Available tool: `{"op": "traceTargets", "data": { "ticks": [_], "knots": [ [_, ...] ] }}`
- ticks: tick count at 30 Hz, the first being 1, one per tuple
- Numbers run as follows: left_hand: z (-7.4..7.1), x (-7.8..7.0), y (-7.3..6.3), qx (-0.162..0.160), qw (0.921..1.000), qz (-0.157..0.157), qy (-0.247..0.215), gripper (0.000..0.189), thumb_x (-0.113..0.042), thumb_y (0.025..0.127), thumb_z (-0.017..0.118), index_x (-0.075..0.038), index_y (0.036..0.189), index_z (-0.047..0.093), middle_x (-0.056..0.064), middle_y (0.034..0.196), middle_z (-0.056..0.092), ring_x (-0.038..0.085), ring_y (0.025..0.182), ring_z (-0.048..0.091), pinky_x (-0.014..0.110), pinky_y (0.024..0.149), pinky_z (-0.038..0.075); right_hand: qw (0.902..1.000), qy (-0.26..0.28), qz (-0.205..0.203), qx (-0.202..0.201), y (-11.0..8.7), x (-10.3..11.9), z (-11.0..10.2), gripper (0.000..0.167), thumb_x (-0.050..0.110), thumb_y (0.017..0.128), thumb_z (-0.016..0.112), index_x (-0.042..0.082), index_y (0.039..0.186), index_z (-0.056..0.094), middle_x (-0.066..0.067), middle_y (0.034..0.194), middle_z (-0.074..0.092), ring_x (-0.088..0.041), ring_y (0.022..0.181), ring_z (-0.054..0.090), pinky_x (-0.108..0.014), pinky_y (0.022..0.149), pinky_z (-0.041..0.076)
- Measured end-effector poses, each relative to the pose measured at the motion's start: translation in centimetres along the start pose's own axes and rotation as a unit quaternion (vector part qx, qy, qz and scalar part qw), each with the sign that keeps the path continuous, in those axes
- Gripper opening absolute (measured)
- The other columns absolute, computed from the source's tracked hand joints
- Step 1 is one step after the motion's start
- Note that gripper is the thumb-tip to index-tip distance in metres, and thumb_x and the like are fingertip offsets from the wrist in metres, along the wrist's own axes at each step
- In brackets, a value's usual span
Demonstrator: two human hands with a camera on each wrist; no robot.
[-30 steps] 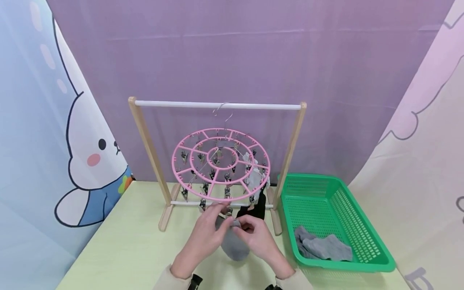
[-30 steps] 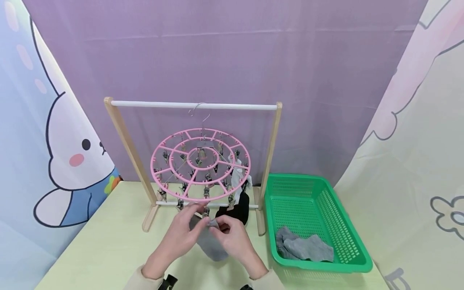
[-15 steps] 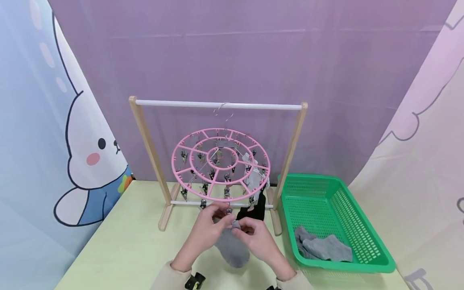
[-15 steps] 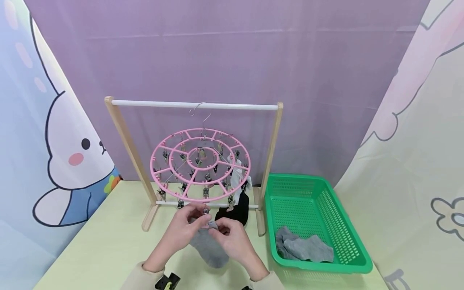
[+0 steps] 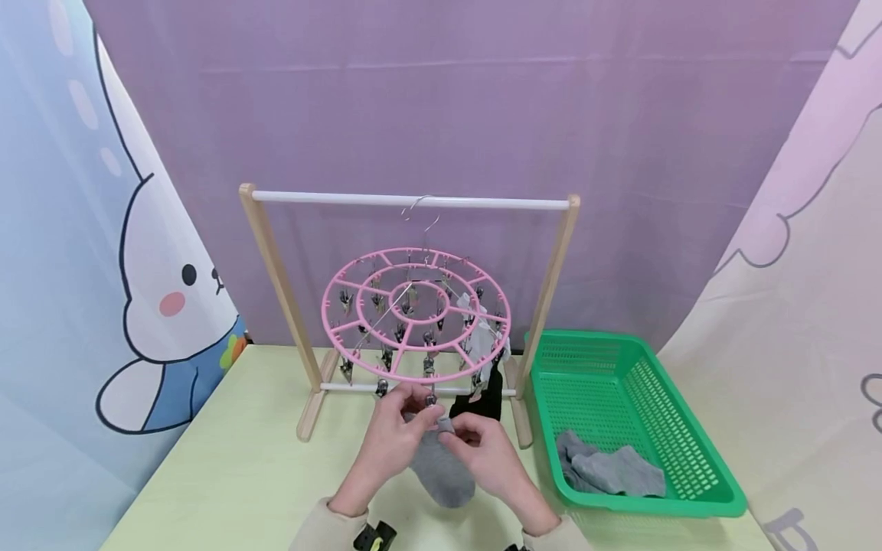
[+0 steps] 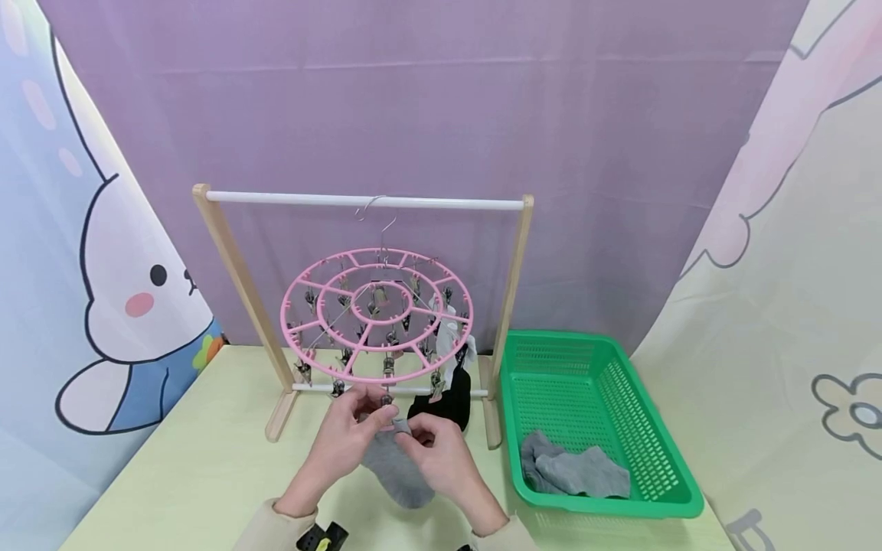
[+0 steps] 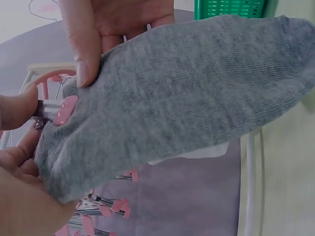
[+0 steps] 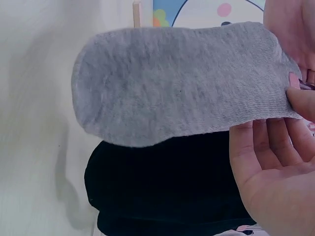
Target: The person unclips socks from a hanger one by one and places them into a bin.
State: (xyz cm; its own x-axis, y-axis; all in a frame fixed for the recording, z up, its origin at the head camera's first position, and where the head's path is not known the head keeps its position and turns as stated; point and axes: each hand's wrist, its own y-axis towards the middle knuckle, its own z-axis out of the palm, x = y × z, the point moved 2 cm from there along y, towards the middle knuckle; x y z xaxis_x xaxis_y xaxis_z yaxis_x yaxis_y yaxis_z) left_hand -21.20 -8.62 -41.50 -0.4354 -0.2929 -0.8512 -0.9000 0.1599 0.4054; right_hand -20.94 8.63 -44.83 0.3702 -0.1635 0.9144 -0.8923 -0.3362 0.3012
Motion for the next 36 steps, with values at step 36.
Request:
{"op": "traceTargets", "data": {
  "ticks": [36],
  "knots": [
    [-2.2,-0.4,-0.8,-0.059,0.9979,-0.027,-0.002,0.018,-0.014,0.093,0.075,-0.007,0.106,0.066,0.004,0.094,0.065,0.015,0.078,0.066,0.027,0.069,0.056,0.9997,-0.021,0.001,0.009,-3.3,1.1,-6.0,0.012,0.014,0.098,0.069,0.002,0.095,0.068,-0.002,0.082,0.06,-0.007,0.068,0.054,-0.026,0.06,0.049]
  ]
}}
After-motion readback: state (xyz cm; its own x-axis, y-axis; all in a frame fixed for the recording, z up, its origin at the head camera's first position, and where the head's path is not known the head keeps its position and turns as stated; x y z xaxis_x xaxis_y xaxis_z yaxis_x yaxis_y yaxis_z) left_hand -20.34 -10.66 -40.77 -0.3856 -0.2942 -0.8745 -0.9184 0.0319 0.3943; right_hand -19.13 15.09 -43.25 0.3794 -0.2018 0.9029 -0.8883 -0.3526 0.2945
